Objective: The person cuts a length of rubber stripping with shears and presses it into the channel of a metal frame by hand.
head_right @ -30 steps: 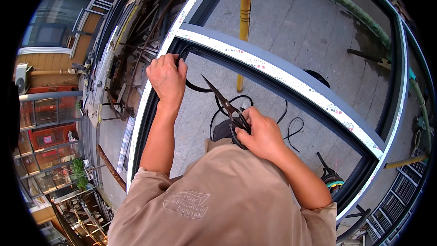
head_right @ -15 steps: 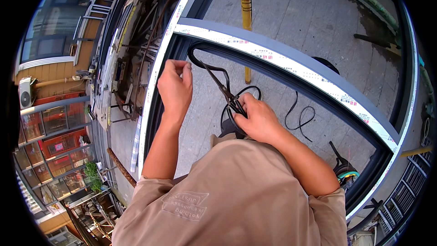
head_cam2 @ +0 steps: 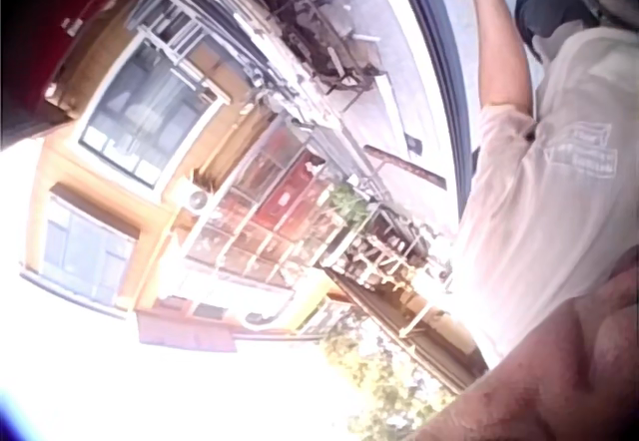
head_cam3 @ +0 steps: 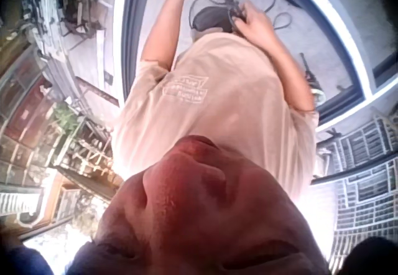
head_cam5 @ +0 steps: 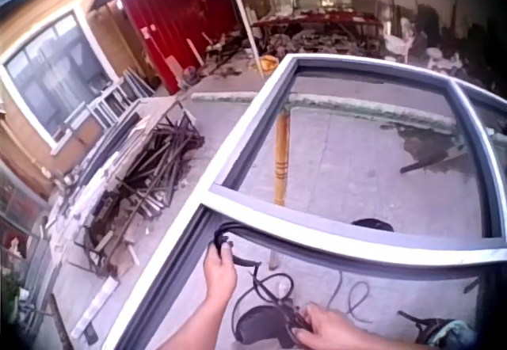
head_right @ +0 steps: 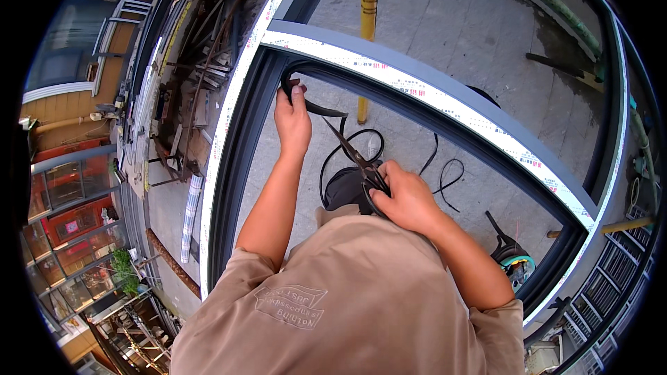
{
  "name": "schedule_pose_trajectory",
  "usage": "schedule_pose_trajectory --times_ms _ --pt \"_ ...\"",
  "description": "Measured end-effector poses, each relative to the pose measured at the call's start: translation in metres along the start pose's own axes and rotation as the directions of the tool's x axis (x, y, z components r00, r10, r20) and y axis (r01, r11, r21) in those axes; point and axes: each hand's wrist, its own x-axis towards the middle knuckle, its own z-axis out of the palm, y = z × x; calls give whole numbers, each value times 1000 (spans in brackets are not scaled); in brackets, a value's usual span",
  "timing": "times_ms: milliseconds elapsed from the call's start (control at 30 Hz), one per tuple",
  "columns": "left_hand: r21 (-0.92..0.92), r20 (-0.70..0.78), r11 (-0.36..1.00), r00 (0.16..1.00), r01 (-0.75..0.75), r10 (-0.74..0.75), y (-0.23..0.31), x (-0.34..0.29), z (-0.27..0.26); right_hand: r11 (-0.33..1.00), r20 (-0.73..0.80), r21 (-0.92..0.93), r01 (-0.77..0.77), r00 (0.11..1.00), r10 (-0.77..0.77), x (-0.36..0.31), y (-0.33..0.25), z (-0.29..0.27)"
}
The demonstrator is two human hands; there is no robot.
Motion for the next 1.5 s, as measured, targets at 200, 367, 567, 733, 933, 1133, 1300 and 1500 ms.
schedule_pose_trajectory --times_ms 200,367,567,733,933,1133,1300,1500 --pt "161 -33 986 999 43 -38 54 -35 -44 1000 -4 -4 -5 1000 5 -13 5 -3" --pt "374 -188 927 976 -29 107 62 -14 -50 998 -32 -2 70 997 -70 -22 5 -2" --pt "480 -200 874 979 74 27 96 15 -43 998 -27 21 66 998 -65 -35 -1 -2" --pt "538 -288 833 957 129 38 98 26 -31 997 -16 -7 77 997 -77 -44 2 0" --pt "487 -377 850 926 201 -3 94 32 -19 996 -6 -47 72 997 -72 -52 1 0" --pt "493 -430 848 902 197 41 89 32 -16 996 -56 -26 81 995 -82 -62 7 0" --pt "487 -423 854 905 183 47 90 30 -17 998 -75 -29 59 995 -61 -67 8 -3" --pt "469 -417 868 907 161 58 89 29 -17 997 -79 -27 71 994 -73 -64 5 -3"
